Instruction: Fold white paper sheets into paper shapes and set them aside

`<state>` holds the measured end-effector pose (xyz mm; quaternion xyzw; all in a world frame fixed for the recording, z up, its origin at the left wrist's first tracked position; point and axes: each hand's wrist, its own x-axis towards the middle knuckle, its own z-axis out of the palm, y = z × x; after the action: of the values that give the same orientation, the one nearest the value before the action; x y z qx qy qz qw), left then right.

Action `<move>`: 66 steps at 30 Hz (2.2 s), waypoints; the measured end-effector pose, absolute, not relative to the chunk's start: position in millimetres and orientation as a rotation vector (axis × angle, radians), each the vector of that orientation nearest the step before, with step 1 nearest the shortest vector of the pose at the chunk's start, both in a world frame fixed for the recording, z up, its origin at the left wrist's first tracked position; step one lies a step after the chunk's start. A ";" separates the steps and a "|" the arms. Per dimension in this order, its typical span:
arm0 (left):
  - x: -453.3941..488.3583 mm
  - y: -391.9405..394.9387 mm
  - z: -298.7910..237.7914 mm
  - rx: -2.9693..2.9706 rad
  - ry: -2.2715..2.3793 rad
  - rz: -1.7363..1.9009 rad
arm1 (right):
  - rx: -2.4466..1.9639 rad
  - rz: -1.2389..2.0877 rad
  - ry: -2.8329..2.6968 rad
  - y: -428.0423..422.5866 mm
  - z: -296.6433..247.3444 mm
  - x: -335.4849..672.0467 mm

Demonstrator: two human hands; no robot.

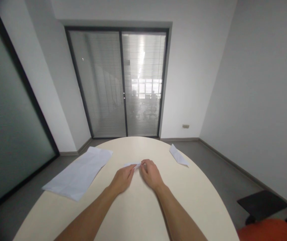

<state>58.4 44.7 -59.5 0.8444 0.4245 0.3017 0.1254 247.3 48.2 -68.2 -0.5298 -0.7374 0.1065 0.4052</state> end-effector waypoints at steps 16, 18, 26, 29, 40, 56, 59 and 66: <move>59.0 54.6 -65.0 2.566 1.095 1.258 | -1.181 0.195 -1.962 50.9 -70.6 248.8; 59.1 55.3 -65.4 2.528 1.092 1.325 | -1.201 0.208 -1.911 51.4 -70.9 248.9; 56.4 59.0 -69.7 2.158 1.149 1.460 | -1.221 0.403 -1.794 46.6 -65.1 246.5; 55.9 61.4 -73.3 2.018 1.153 1.525 | -1.183 0.455 -1.769 46.5 -64.0 244.6; 57.2 63.4 -73.9 1.928 1.219 1.444 | -1.188 0.479 -1.543 51.5 -67.6 248.4; 49.7 64.8 -73.8 2.146 1.773 1.062 | -1.159 0.283 -2.122 45.9 -68.8 246.8; 48.5 63.9 -74.4 2.214 1.755 1.051 | -1.177 0.288 -2.214 42.9 -69.7 244.0; 49.5 66.1 -81.8 2.362 1.464 1.013 | -1.156 0.253 -2.286 41.8 -68.9 245.2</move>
<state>49.5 66.1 -81.8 0.7952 0.4929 0.3410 0.0919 245.2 41.8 -68.9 -0.4310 -0.8527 0.0944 0.2798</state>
